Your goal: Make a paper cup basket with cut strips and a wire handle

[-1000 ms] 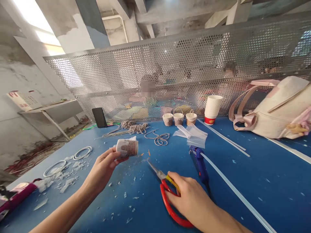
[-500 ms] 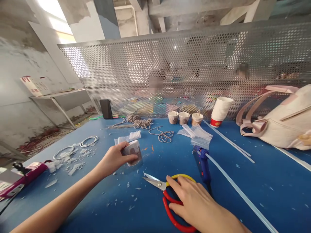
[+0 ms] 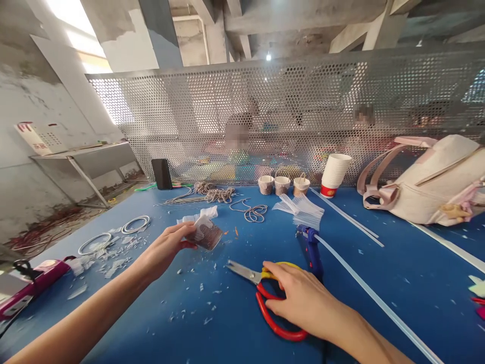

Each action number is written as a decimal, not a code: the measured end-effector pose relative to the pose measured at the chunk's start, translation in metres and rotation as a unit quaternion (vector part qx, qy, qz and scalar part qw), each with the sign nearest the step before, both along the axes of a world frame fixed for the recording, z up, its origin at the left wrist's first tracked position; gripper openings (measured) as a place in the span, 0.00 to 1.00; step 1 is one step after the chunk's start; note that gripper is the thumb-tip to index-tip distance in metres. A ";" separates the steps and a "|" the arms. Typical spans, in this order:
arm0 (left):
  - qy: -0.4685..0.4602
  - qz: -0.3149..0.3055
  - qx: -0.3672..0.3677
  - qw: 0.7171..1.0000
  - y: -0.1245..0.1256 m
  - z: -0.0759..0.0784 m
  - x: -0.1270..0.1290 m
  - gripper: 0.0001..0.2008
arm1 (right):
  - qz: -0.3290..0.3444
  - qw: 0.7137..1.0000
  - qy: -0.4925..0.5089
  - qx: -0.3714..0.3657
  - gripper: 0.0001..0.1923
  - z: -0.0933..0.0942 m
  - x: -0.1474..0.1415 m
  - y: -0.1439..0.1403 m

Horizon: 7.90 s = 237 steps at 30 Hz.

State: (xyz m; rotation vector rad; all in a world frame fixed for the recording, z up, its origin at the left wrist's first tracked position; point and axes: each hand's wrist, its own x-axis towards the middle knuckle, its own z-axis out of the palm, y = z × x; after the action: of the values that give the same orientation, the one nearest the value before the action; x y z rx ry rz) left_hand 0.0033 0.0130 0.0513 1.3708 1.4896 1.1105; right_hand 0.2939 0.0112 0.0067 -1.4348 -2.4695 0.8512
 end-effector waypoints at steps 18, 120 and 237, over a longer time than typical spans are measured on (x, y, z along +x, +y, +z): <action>0.025 -0.061 -0.042 0.997 -0.041 0.009 0.000 0.16 | -0.146 0.813 0.532 -0.186 0.31 -0.001 -0.099 -0.001; 0.185 -0.111 0.039 0.976 -0.039 -0.005 0.004 0.23 | -0.212 0.717 0.602 -0.282 0.25 -0.010 -0.104 0.001; 0.386 -0.066 0.198 0.899 -0.002 -0.002 -0.055 0.06 | -0.118 0.954 0.267 0.069 0.18 -0.026 -0.085 0.006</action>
State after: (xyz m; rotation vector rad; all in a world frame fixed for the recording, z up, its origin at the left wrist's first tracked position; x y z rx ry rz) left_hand -0.0519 0.0111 0.0497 2.3553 1.7079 0.8374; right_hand 0.2087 0.0176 -0.0193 -1.2180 -1.8777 0.8575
